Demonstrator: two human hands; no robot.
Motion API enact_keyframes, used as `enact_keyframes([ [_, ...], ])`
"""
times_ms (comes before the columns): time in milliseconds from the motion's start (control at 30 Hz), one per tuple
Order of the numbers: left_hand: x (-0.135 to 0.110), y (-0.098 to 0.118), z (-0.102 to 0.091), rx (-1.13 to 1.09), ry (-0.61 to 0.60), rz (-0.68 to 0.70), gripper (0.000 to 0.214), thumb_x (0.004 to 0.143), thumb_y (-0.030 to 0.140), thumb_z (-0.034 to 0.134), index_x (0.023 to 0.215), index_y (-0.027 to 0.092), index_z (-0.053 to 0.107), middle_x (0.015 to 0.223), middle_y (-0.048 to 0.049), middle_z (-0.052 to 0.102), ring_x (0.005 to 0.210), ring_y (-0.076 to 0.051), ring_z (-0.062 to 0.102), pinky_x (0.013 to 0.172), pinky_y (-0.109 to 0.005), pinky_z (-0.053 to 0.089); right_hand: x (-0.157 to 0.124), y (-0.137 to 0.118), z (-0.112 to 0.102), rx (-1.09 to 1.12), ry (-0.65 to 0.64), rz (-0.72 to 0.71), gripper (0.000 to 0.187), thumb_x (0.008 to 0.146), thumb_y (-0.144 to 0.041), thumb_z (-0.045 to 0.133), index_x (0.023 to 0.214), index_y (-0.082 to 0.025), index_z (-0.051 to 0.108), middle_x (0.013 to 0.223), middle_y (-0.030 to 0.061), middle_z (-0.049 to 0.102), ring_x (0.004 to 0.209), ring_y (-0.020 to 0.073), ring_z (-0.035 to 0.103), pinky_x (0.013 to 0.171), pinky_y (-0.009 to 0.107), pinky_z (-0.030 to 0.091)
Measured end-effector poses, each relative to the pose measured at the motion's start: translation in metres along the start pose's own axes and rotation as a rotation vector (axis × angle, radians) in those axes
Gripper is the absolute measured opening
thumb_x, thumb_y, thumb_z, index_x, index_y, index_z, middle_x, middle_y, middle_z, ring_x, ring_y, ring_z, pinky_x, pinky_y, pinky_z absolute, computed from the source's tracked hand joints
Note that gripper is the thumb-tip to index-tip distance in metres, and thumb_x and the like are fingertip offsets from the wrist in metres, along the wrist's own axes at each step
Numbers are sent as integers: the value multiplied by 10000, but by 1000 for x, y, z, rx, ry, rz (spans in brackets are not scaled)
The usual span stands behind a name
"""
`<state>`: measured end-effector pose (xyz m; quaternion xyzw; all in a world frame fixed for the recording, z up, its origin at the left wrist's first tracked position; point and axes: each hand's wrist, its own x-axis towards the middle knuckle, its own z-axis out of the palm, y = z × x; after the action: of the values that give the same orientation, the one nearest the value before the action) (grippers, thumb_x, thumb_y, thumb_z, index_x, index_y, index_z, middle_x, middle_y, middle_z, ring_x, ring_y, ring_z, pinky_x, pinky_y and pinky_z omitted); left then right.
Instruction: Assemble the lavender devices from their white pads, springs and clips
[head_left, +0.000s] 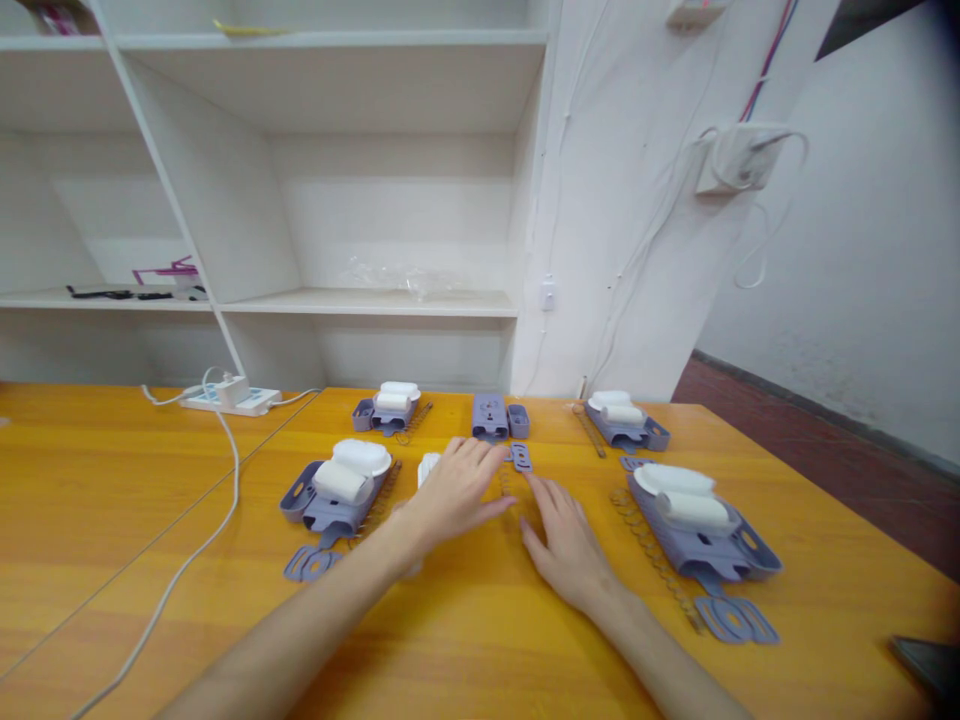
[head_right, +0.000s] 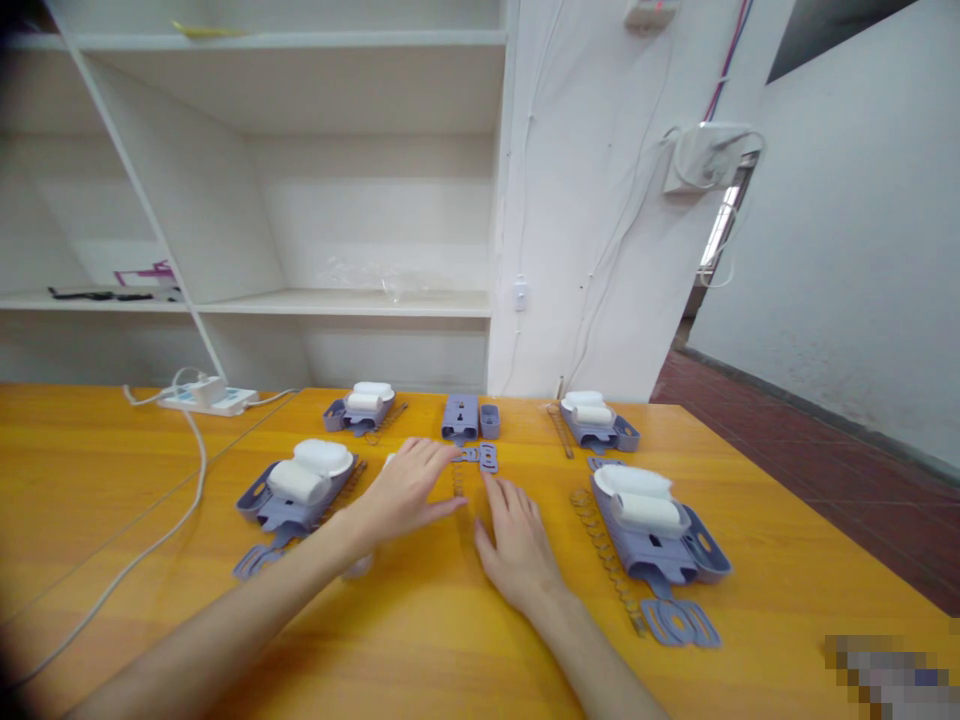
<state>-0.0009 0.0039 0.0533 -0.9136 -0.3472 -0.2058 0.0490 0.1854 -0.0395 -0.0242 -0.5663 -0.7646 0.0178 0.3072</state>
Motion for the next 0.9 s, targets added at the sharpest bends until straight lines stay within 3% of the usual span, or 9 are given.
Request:
enact_keyframes([
  [133, -10, 26, 1, -68, -1, 128, 411, 847, 403, 476, 1202, 206, 414, 1114, -95, 555, 1051, -246, 491, 893, -392, 352, 1, 7, 2, 190, 165, 35, 649, 834, -191, 396, 1429, -209, 138, 1341, 108, 415, 1198, 241, 420, 996, 447, 344],
  [267, -21, 43, 13, -103, -20, 164, 426, 830, 370, 507, 1207, 203, 402, 1112, -100, 550, 1035, -246, 500, 883, -397, 365, 2, 14, -2, 540, 291, 209, 537, 889, -253, 314, 1411, -204, 198, 1144, 90, 562, 1036, 204, 551, 935, 409, 419],
  [400, -32, 50, 29, -108, -63, 177, 412, 798, 350, 553, 1160, 197, 428, 1075, -92, 556, 995, -238, 511, 876, -393, 382, 3, 10, -11, 848, 288, 350, 554, 904, -393, 352, 1408, -216, 206, 1003, 76, 632, 862, 202, 622, 815, 372, 488],
  [533, -38, 49, 36, -159, -54, 189, 381, 798, 235, 513, 1165, 198, 417, 1163, -98, 520, 1034, -228, 500, 888, -389, 400, 6, 4, -16, 995, 246, 373, 680, 828, -440, 522, 1400, -223, 226, 940, 58, 657, 807, 210, 638, 726, 354, 505],
  [700, -41, 44, 39, -312, -7, 63, 518, 775, 59, 414, 1260, 215, 321, 1257, -82, 470, 1105, -197, 475, 925, -348, 418, 8, 13, -13, 1031, 230, 448, 493, 726, -455, 660, 1098, -159, 529, 761, 61, 678, 684, 210, 638, 573, 293, 476],
  [900, -44, 32, 58, -326, 97, -193, 453, 819, 67, 361, 1246, 216, 339, 1148, -81, 533, 1059, -215, 504, 906, -396, 435, 7, 21, -8, 1062, 263, 484, 401, 727, -435, 676, 993, -187, 506, 715, 24, 660, 621, 177, 613, 507, 248, 425],
])
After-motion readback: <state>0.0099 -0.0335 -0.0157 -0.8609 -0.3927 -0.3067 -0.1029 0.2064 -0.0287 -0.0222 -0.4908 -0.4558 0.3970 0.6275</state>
